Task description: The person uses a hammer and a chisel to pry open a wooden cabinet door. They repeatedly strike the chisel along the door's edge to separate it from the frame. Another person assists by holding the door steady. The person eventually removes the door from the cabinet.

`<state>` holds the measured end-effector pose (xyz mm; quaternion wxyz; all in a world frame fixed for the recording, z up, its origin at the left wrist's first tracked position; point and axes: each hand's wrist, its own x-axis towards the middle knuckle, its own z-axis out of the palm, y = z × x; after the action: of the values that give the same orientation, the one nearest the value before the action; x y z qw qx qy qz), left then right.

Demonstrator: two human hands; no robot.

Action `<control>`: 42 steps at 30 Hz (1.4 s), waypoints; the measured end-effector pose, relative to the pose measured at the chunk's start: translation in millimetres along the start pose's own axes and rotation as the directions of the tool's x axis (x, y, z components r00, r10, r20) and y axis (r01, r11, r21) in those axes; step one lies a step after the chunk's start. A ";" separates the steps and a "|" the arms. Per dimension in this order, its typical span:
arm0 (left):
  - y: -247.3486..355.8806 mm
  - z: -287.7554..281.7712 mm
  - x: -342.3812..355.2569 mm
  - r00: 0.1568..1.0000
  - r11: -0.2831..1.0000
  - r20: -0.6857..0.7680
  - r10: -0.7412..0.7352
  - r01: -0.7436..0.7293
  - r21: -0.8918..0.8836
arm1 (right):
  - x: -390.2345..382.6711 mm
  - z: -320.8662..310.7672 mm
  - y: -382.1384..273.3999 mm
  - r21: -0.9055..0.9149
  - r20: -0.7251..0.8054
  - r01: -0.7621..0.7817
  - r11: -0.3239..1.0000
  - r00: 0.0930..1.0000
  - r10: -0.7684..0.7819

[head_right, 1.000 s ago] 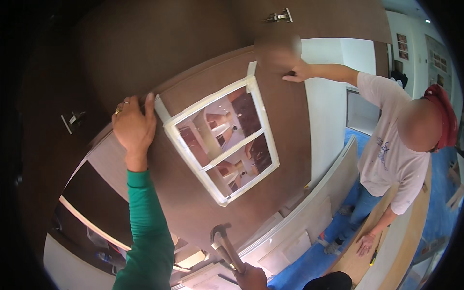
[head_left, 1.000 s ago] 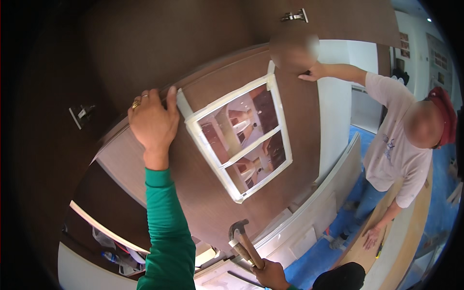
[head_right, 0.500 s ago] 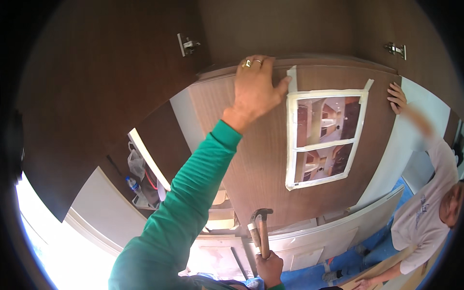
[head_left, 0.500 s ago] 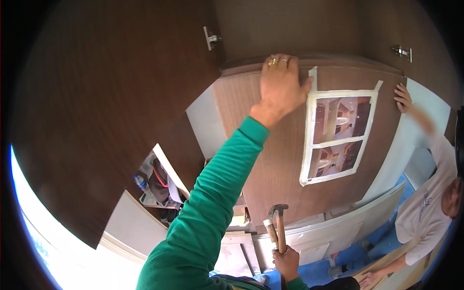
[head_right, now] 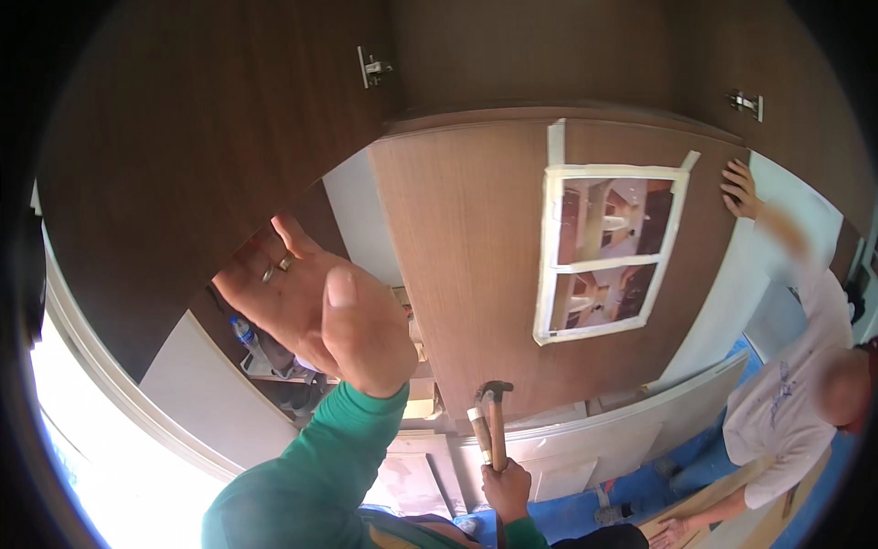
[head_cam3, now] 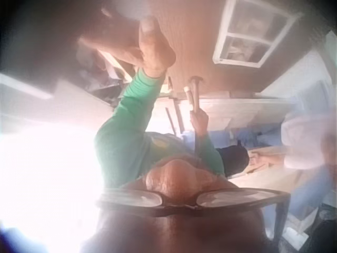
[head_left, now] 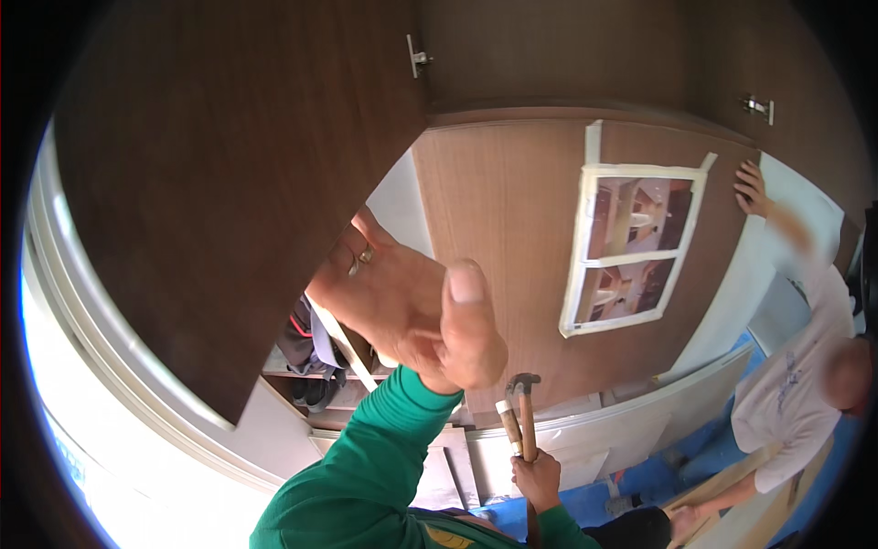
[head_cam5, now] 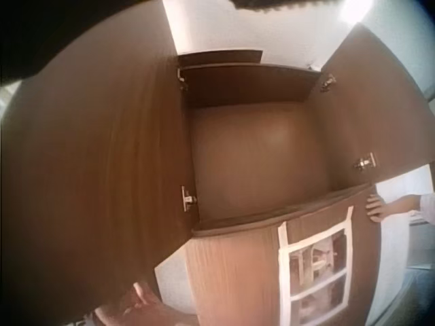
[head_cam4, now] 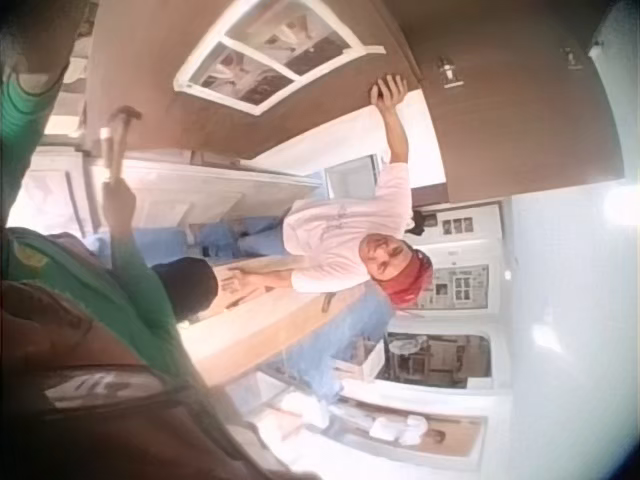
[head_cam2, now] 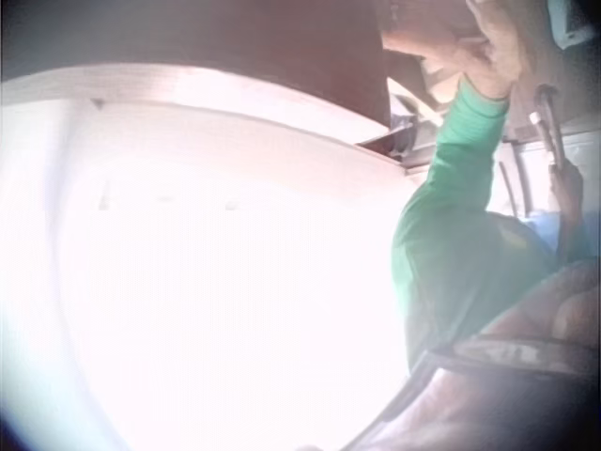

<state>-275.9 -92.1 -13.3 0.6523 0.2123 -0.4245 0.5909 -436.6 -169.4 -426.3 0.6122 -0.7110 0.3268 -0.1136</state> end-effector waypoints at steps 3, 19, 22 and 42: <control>-9.3 23.5 -16.3 0.998 0.993 0.044 0.047 -0.042 -0.108 | 11.7 1.2 8.0 -0.120 -0.041 0.053 0.991 0.997 -0.058; -116.1 103.1 -87.6 0.642 0.932 0.764 -0.067 -0.234 0.278 | 14.2 12.1 12.9 -0.079 -0.167 0.051 0.996 0.984 -0.064; -117.5 94.9 -65.8 0.549 0.900 0.834 -0.055 -0.334 0.279 | -4.1 4.7 -9.5 0.010 -0.162 -0.016 1.000 0.987 0.017; -187.5 -88.6 50.4 0.834 0.691 0.545 -0.089 -0.342 0.637 | 6.0 8.9 -7.6 0.095 -0.088 -0.129 0.987 0.987 0.138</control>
<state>-73.6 -32.9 20.7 0.3283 0.5725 -0.3410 0.6695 -424.5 -165.6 -422.6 0.6335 -0.6532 0.3969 -0.1202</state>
